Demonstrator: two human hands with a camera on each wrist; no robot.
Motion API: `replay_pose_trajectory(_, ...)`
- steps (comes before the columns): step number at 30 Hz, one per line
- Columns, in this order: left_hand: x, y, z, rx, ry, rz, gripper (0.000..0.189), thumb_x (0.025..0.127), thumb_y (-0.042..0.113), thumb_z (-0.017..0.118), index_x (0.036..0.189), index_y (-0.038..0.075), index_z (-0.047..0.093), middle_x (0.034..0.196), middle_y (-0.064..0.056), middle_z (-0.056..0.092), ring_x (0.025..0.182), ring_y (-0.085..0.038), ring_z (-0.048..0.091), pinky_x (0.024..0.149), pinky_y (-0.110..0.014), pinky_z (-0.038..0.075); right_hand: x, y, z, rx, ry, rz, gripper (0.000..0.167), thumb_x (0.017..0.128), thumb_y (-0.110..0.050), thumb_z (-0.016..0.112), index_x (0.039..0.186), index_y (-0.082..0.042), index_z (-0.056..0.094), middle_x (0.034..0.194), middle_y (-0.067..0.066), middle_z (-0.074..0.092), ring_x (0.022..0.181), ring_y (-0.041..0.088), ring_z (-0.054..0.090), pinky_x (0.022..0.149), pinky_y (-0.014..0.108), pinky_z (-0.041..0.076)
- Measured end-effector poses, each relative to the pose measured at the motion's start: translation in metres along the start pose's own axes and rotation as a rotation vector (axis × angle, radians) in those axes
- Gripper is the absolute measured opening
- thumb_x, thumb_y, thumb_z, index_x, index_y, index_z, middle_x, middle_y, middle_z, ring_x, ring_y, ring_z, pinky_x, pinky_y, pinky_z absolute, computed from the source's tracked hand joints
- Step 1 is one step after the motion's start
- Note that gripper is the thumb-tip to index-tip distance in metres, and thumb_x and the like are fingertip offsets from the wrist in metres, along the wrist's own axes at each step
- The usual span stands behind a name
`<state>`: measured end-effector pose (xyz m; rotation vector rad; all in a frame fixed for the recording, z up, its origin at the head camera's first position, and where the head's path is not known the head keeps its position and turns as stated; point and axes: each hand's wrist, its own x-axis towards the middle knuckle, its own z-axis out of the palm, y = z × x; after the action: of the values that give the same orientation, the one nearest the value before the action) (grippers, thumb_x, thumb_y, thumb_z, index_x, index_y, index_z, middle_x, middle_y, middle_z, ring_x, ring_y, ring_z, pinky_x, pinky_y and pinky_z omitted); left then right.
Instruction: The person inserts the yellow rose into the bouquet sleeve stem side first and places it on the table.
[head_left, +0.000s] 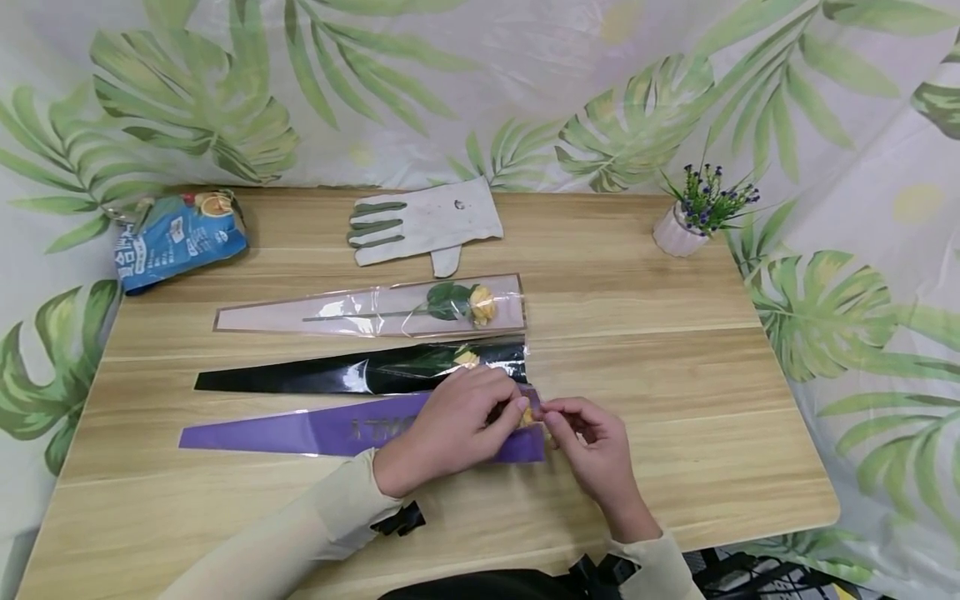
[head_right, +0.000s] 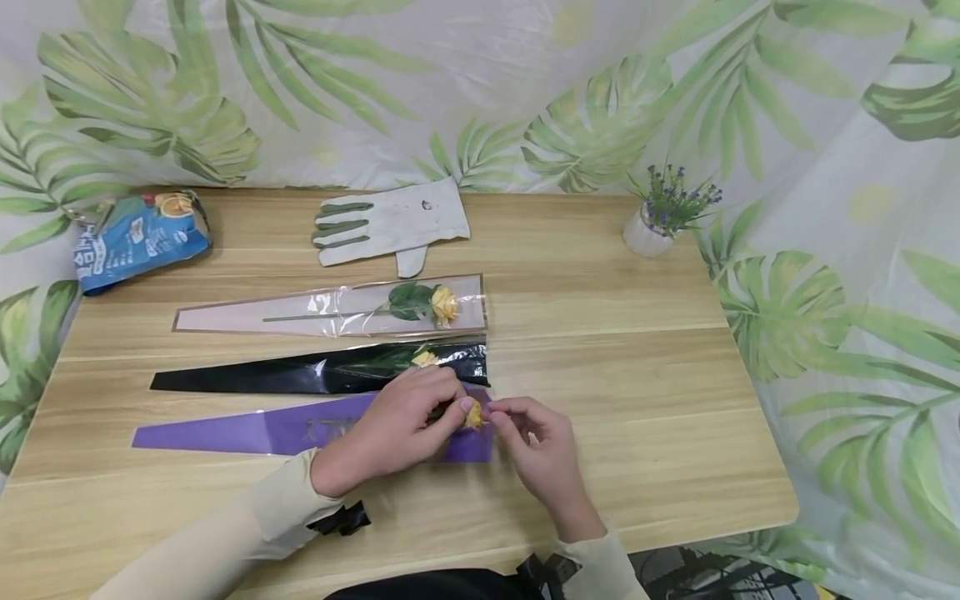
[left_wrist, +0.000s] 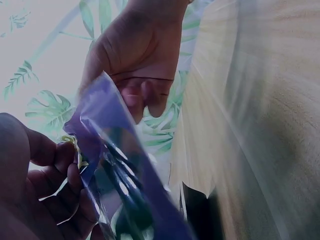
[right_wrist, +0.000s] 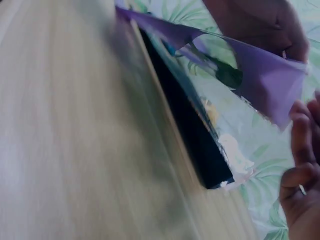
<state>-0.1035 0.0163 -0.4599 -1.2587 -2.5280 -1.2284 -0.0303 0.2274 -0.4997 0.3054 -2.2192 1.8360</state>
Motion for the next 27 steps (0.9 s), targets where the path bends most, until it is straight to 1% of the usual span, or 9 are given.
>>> replay_pose_trajectory(4, 0.001, 0.000, 0.000, 0.016, 0.014, 0.026, 0.023, 0.103, 0.028, 0.056, 0.083, 0.023, 0.065, 0.083, 0.015, 0.056, 0.079, -0.009, 0.047, 0.082, -0.034, 0.039, -0.002, -0.001, 0.000, -0.026, -0.084, -0.013, 0.021, 0.093, 0.015, 0.061, 0.111, 0.007, 0.069, 0.099, 0.015, 0.073, 0.071, 0.008, 0.063, 0.056, 0.024, 0.050)
replay_pose_trajectory(6, 0.002, -0.001, -0.001, 0.024, 0.024, 0.032, 0.024, 0.102, 0.028, 0.056, 0.081, 0.023, 0.066, 0.082, 0.014, 0.057, 0.079, -0.009, 0.046, 0.087, -0.037, 0.037, -0.001, -0.003, 0.001, -0.019, -0.098, -0.023, 0.015, 0.097, 0.006, 0.064, 0.111, 0.009, 0.068, 0.097, 0.012, 0.072, 0.069, 0.006, 0.060, 0.053, 0.023, 0.045)
replay_pose_trajectory(8, 0.003, -0.001, 0.000, 0.023, 0.030, 0.036, 0.024, 0.102, 0.027, 0.056, 0.081, 0.023, 0.067, 0.083, 0.015, 0.057, 0.079, -0.010, 0.045, 0.090, -0.039, 0.036, 0.002, -0.008, 0.002, -0.023, -0.122, -0.045, 0.022, 0.099, -0.009, 0.066, 0.111, 0.010, 0.067, 0.094, 0.008, 0.071, 0.067, 0.005, 0.056, 0.049, 0.023, 0.040)
replay_pose_trajectory(10, 0.005, 0.000, 0.001, 0.014, 0.026, 0.036, 0.023, 0.101, 0.027, 0.057, 0.082, 0.023, 0.068, 0.082, 0.015, 0.057, 0.080, -0.010, 0.045, 0.091, -0.041, 0.035, 0.008, -0.018, 0.006, -0.039, -0.182, -0.063, 0.030, 0.098, -0.017, 0.070, 0.112, 0.009, 0.067, 0.099, 0.007, 0.071, 0.074, 0.007, 0.060, 0.055, 0.023, 0.046)
replay_pose_trajectory(15, 0.002, 0.004, 0.002, 0.049, -0.008, 0.028, 0.022, 0.102, 0.031, 0.057, 0.086, 0.023, 0.071, 0.087, 0.013, 0.057, 0.089, -0.011, 0.049, 0.098, -0.045, 0.033, 0.014, -0.036, 0.019, -0.098, -0.256, -0.002, 0.016, 0.093, 0.003, 0.070, 0.109, 0.003, 0.070, 0.098, 0.007, 0.073, 0.081, 0.011, 0.065, 0.068, 0.027, 0.055)
replay_pose_trajectory(18, -0.015, 0.004, -0.006, 0.161, -0.030, -0.002, 0.024, 0.102, 0.039, 0.056, 0.098, 0.022, 0.073, 0.102, 0.009, 0.062, 0.102, -0.015, 0.053, 0.104, -0.046, 0.031, 0.009, -0.028, 0.018, -0.098, -0.204, 0.094, 0.014, 0.094, 0.011, 0.063, 0.103, 0.004, 0.071, 0.082, 0.011, 0.070, 0.065, 0.020, 0.063, 0.056, 0.025, 0.050)
replay_pose_trajectory(20, -0.035, 0.003, -0.013, 0.255, -0.065, -0.035, 0.033, 0.101, 0.044, 0.057, 0.115, 0.019, 0.072, 0.120, 0.001, 0.063, 0.118, -0.021, 0.053, 0.108, -0.048, 0.031, 0.006, -0.017, 0.015, -0.081, -0.180, 0.166, 0.012, 0.097, 0.009, 0.061, 0.102, 0.004, 0.071, 0.080, 0.014, 0.069, 0.063, 0.031, 0.064, 0.056, 0.028, 0.051)
replay_pose_trajectory(23, -0.072, 0.001, -0.020, 0.369, -0.179, -0.094, 0.058, 0.099, 0.050, 0.059, 0.141, 0.009, 0.059, 0.149, -0.013, 0.048, 0.140, -0.034, 0.039, 0.114, -0.054, 0.027, 0.001, -0.001, 0.008, -0.085, -0.179, 0.240, 0.011, 0.100, 0.003, 0.060, 0.100, 0.002, 0.071, 0.078, 0.015, 0.067, 0.063, 0.038, 0.063, 0.055, 0.030, 0.051)
replay_pose_trajectory(27, -0.110, -0.005, -0.018, 0.443, -0.337, -0.181, 0.078, 0.098, 0.054, 0.058, 0.155, 0.005, 0.039, 0.163, -0.018, 0.026, 0.149, -0.042, 0.018, 0.114, -0.064, 0.019, -0.005, 0.007, 0.001, -0.099, -0.238, 0.304, 0.011, 0.102, -0.008, 0.062, 0.099, -0.003, 0.072, 0.079, 0.010, 0.069, 0.066, 0.031, 0.066, 0.056, 0.028, 0.051)
